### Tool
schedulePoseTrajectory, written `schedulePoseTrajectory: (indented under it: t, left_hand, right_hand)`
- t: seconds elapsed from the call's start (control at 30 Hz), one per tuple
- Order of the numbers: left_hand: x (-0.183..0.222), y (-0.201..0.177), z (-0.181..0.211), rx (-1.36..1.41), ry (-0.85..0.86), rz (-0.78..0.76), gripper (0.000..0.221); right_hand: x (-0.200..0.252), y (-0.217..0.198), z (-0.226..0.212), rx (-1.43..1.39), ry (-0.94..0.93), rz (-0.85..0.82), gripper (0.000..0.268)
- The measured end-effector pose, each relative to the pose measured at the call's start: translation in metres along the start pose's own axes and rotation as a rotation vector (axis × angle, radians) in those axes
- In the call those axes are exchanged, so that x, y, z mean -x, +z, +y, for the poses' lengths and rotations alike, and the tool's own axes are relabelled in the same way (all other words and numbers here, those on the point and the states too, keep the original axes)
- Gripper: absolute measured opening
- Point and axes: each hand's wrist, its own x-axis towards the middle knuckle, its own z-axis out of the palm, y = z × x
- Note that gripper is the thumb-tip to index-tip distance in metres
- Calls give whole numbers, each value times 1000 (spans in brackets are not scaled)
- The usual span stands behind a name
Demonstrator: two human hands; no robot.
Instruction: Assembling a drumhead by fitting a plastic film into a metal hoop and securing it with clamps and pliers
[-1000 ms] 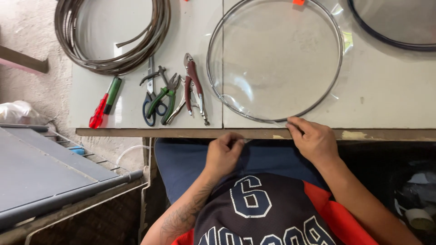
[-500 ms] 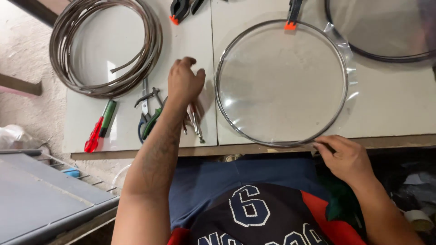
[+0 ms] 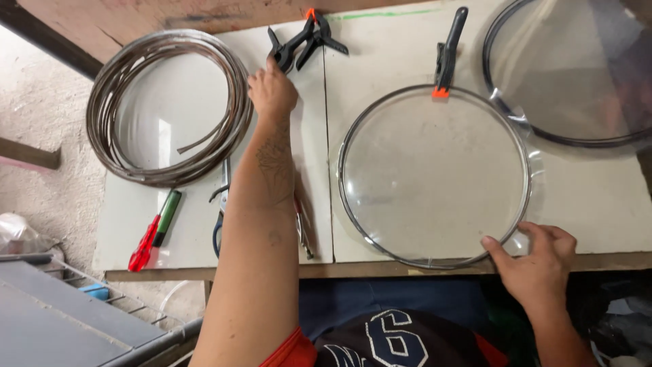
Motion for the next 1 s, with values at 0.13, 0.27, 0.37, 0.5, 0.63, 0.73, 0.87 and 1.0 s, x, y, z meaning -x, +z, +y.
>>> schedulePoseTrajectory:
  t: [0.13,0.27,0.37,0.5,0.63,0.73,0.87,1.0]
  left_hand:
    - [-25,37,-33,1,114,193,29]
    - [-16,28,-41,-12,49,129,39]
    - [-3,6,-42,84,16,27,37]
    - [32,-18,-41,208,31,341,27]
    - [103,-82,-35,373,78,383,12]
    - [173,-129,-42,634,315,451,28]
    - [245,-153,-73,1130,427,345,41]
    - [314,-125,-97,1476,134,-30,42]
  right_hand:
    - [-22,32,33,147,-272,195,54]
    - [-41,29,19,66,-200,141,43]
    - [-66,26,7,13,-153,111,43]
    - [-100,32,24,46,-216,89,37]
    - [-136,37,30,76,-249,96,30]
    - [-153,31,19,115,-213,39,30]
    - [-159,21,11,97,-251,41,23]
    - [-117,-15,-49,149,-219,-21,31]
